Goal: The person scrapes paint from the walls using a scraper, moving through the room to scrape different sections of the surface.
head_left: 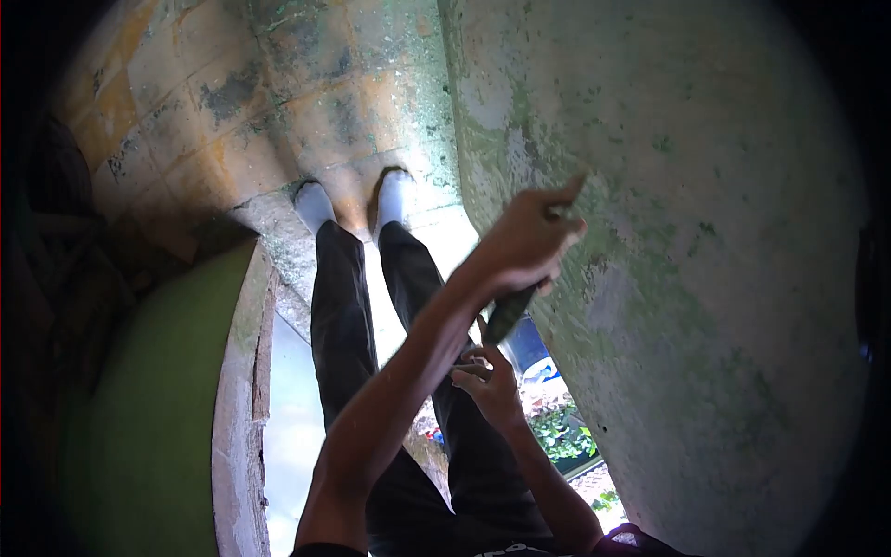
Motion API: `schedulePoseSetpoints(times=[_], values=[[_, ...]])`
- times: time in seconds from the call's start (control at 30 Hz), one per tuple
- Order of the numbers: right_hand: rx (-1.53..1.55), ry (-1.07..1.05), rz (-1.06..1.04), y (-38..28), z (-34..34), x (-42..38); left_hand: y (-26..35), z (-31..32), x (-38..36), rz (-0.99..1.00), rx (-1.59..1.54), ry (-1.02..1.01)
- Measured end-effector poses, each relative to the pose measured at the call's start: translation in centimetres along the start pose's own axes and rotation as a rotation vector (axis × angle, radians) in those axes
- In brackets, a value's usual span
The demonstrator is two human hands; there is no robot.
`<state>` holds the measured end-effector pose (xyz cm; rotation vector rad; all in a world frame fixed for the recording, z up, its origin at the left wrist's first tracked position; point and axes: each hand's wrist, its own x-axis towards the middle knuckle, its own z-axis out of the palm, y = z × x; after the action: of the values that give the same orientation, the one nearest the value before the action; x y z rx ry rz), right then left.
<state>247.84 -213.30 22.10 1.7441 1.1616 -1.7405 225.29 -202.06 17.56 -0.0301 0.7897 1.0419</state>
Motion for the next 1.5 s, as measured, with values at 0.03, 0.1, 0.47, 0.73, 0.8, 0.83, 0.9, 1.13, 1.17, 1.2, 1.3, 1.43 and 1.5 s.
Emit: schedulePoseSetpoints(times=[0.03,0.1,0.47,0.73,0.8,0.83,0.9,1.13,1.17,1.2,1.3,1.43,1.5], values=[[0.006,0.002,-0.01,-0.1,0.2,0.3,0.3,-0.3,0.2,0.004,0.011,-0.003],[0.021,0.006,-0.015,-0.5,0.3,-0.3,0.3,-1.0,0.6,-0.027,-0.019,-0.038],[0.005,0.004,0.017,-2.8,0.8,-1.0,0.3,-0.9,2.3,-0.007,0.001,0.145],[0.02,-0.002,0.048,-2.9,1.1,-0.9,0.7,-1.1,0.9,-0.021,-0.009,-0.034],[-0.005,0.0,0.015,-2.5,1.0,-0.8,0.2,0.2,1.0,0.082,0.077,0.057],[-0.047,0.006,-0.031,-2.4,0.9,-0.8,0.1,-0.2,1.6,0.061,0.056,0.084],[-0.032,0.016,-0.009,-3.1,0.8,-1.0,0.5,-1.5,3.3,0.032,0.033,0.164],[0.094,0.01,0.022,-3.3,1.0,-0.5,-0.1,-2.2,2.9,-0.039,-0.127,0.084],[0.046,0.015,0.03,-4.1,1.2,-0.4,-0.1,-3.3,4.5,-0.051,-0.105,0.107],[-0.002,0.019,0.036,-4.6,1.5,-0.3,0.6,-3.9,5.1,-0.062,-0.081,0.13],[0.033,0.021,0.026,-3.8,1.6,-0.2,0.1,-2.6,3.5,-0.026,-0.093,0.084],[0.052,0.02,0.028,-3.6,1.7,0.2,-0.3,-6.4,7.7,-0.064,-0.074,0.168],[0.072,0.042,0.019,-3.8,1.2,0.7,0.6,-6.6,8.0,-0.083,-0.094,0.193]])
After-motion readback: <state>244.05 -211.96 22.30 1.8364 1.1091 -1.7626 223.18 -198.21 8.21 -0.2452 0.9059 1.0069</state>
